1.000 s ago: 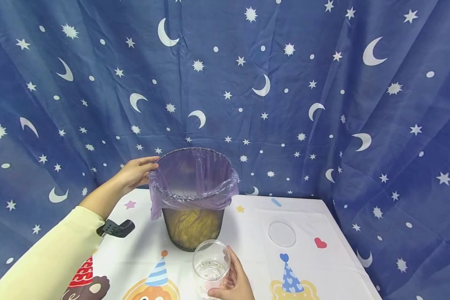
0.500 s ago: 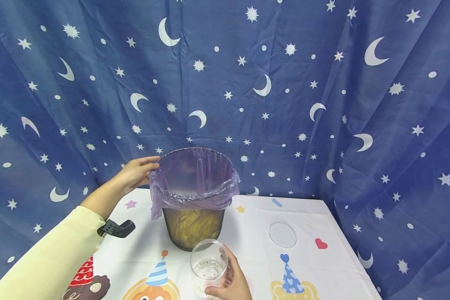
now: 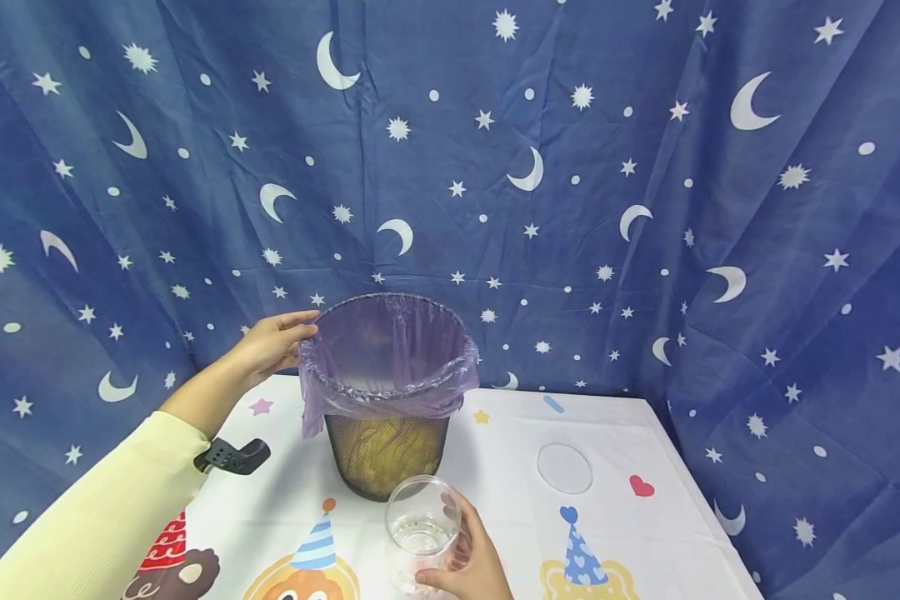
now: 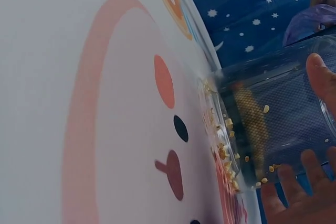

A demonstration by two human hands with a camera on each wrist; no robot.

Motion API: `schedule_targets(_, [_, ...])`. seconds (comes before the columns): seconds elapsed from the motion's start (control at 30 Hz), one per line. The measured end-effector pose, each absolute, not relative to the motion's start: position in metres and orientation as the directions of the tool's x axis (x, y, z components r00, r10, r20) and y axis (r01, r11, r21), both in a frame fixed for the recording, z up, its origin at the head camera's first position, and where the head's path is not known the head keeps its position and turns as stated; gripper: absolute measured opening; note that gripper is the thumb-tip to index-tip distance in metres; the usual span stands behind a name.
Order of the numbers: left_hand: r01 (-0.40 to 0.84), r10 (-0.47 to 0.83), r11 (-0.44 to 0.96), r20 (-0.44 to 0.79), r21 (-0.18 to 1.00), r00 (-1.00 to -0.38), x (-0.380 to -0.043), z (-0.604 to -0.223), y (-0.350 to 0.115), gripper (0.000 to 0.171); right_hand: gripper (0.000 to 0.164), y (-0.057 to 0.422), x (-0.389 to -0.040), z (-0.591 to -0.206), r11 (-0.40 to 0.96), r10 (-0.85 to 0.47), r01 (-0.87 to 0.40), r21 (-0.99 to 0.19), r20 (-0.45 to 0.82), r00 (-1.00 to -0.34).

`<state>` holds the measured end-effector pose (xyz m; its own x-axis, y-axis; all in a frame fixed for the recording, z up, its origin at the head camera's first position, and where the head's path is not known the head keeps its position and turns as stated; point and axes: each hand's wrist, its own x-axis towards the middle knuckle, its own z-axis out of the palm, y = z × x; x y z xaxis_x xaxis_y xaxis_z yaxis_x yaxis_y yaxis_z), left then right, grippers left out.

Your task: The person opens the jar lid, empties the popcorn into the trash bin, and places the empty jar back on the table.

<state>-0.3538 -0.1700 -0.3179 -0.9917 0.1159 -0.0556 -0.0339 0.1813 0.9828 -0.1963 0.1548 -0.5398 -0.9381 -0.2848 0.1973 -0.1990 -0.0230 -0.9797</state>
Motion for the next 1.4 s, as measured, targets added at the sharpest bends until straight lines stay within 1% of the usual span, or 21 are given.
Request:
schedule_targets(0.13, [-0.029, 0.117, 0.18, -0.051, 0.983, -0.992, -0.353, -0.317, -0.17, 0.046, 0.099, 0.16, -0.199, -0.536, 0.058, -0.215, -0.167, -0.984, 0.152, -0.965])
schedule_targets(0.2, [-0.03, 0.119, 0.18, -0.052, 0.983, -0.992, -0.353, -0.317, -0.17, 0.047, 0.099, 0.164, -0.201, -0.534, 0.098, -0.176, -0.17, -0.981, 0.151, -0.973])
schedule_targets(0.37, [-0.039, 0.124, 0.169, -0.061, 0.985, -0.99, -0.352, -0.317, -0.17, 0.047, 0.1, 0.176, -0.211, -0.531, 0.144, -0.121, -0.205, -0.968, 0.188, -0.975])
schedule_targets(0.5, [-0.04, 0.128, 0.168, -0.062, 0.985, -0.99, -0.352, -0.316, -0.17, 0.047, 0.1, 0.187, -0.223, -0.529, 0.158, -0.085, -0.2, -0.967, 0.188, -0.978])
schedule_targets(0.63, [-0.043, 0.127, 0.164, -0.065, 0.986, -0.99, -0.352, -0.316, -0.17, 0.047, 0.1, 0.2, -0.236, -0.527, 0.168, -0.058, -0.24, -0.956, 0.233, -0.971])
schedule_targets(0.83, [-0.046, 0.131, 0.138, -0.064, 0.989, -0.989, -0.352, -0.318, -0.168, 0.048, 0.099, 0.22, -0.256, -0.523, 0.237, -0.007, -0.282, -0.93, 0.289, -0.957])
schedule_targets(1.0, [-0.047, 0.13, 0.13, -0.064, 0.99, -0.989, -0.352, -0.318, -0.168, 0.048, 0.099, 0.235, -0.268, -0.519, 0.274, 0.006, -0.275, -0.922, 0.287, -0.958])
schedule_targets(1.27, [-0.044, 0.135, 0.127, -0.061, 0.991, -0.989, -0.352, -0.319, -0.169, 0.049, 0.095, 0.25, -0.281, -0.521, 0.286, 0.015, -0.206, -0.936, 0.219, -0.976])
schedule_targets(1.4, [-0.037, 0.136, 0.126, -0.054, 0.991, -0.989, -0.352, -0.319, -0.168, 0.049, 0.094, 0.253, -0.285, -0.526, 0.278, 0.017, -0.216, -0.936, 0.23, -0.973])
